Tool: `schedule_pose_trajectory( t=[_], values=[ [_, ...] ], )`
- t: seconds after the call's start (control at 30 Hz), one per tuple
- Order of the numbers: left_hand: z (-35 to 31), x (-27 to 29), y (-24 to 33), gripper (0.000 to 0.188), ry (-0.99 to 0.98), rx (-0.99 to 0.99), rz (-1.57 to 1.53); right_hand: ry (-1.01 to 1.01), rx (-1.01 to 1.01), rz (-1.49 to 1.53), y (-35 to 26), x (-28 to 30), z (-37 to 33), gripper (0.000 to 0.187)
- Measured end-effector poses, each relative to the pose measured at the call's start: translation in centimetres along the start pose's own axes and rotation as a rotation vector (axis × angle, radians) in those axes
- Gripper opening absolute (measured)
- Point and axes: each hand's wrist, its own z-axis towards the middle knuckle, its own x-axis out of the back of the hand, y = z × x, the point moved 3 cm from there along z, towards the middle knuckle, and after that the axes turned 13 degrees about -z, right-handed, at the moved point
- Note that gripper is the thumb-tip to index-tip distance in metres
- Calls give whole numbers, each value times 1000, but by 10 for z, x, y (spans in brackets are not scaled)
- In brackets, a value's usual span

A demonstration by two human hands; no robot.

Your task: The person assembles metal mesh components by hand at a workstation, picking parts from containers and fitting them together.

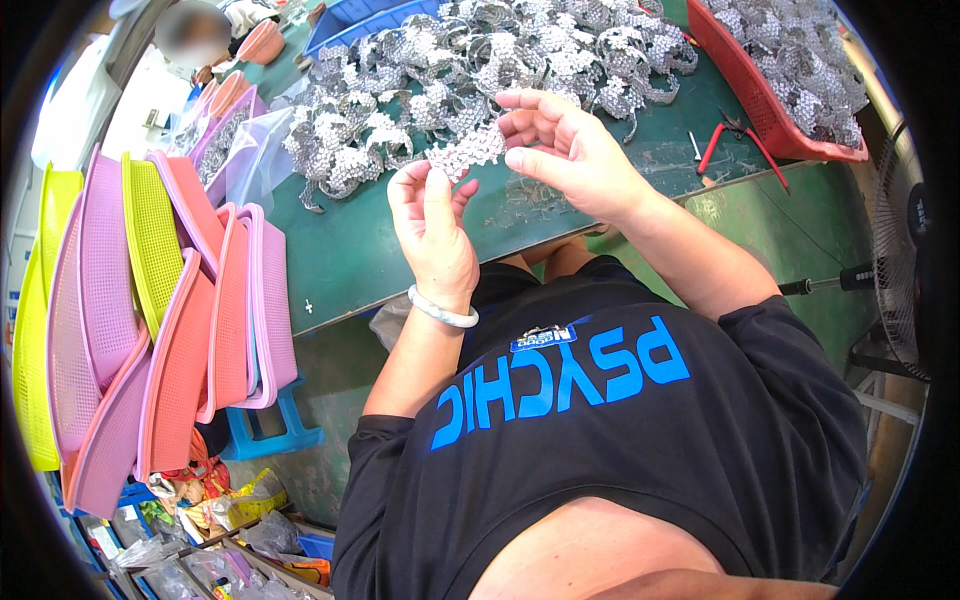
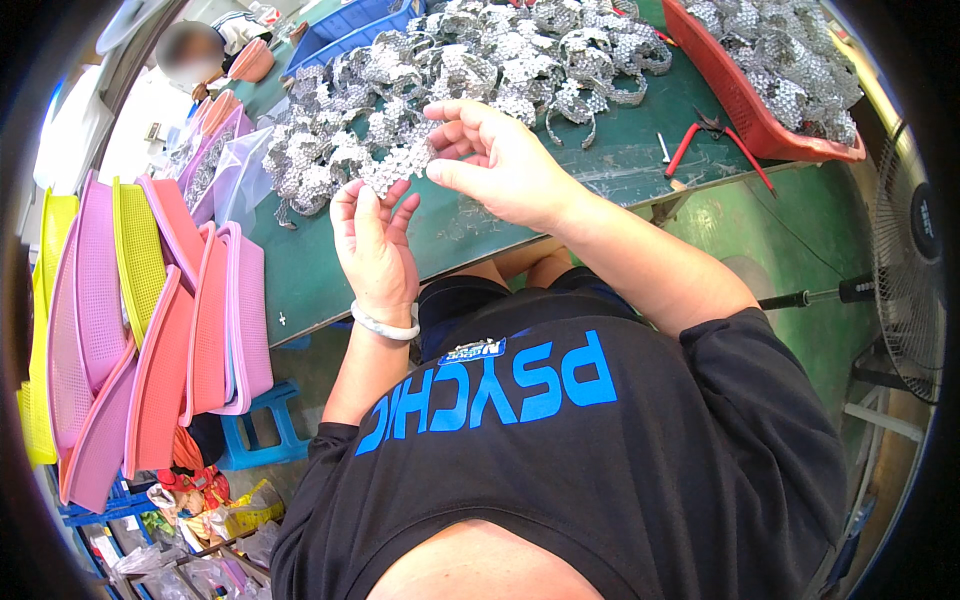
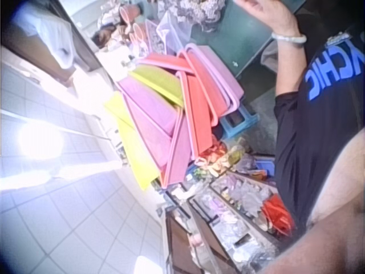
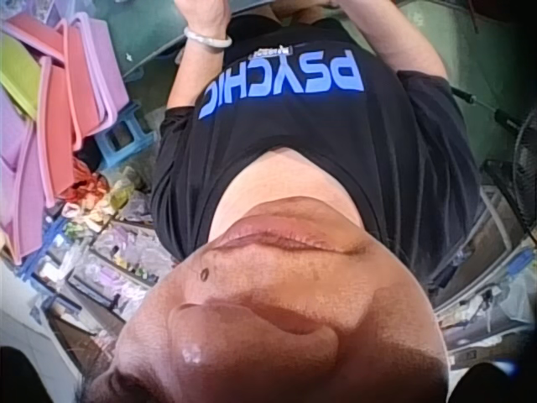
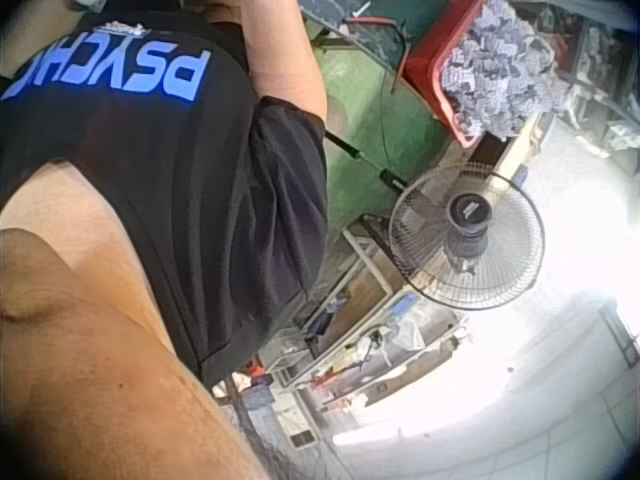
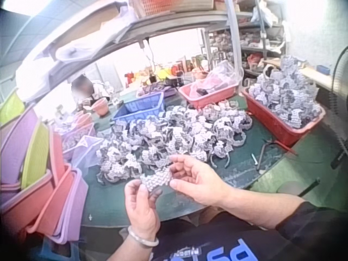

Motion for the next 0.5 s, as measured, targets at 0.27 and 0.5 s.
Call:
schedule_pose_trajectory(
  t=[0.27, 0.5],
  values=[
    [3, 3, -1, 21, 8, 8, -41, 2, 10, 24, -2, -1, -1, 48],
    [5, 3, 0, 22, 9, 20, -63, 0, 26, 37, -6, -4, -3, 47]
  ],
)
